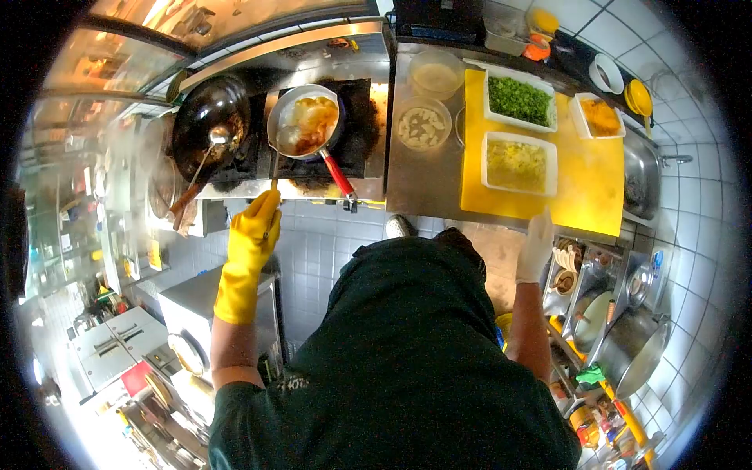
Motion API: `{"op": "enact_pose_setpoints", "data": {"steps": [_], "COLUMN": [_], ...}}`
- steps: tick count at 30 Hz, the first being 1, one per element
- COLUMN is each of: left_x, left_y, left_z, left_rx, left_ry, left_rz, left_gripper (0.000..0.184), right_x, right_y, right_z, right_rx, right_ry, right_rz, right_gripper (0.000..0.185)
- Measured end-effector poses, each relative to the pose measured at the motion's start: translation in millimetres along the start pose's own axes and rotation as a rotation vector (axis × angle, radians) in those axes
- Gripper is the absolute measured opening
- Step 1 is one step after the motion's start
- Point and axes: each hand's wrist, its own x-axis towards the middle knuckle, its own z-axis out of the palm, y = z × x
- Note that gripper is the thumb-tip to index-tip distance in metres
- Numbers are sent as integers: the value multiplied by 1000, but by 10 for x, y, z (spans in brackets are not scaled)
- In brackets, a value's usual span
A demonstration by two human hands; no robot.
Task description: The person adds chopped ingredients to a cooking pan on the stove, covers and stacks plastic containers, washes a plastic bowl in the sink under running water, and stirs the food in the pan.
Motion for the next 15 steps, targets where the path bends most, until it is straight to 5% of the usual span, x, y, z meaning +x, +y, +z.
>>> {"op": "enact_pose_setpoints", "data": {"steps": [8,15], "left_x": [172,391], "left_y": [63,-161], "left_z": [408,1173], "left_rx": [-145,178], "left_ry": [11,-36], "left_rz": [168,132], "left_gripper": [32,34], "right_x": [55,292], "right_y": [-211,-185], "right_z": [200,36], "right_rx": [170,117], "right_ry": [-6,-7], "right_rz": [44,-16], "right_gripper": [49,48]}}
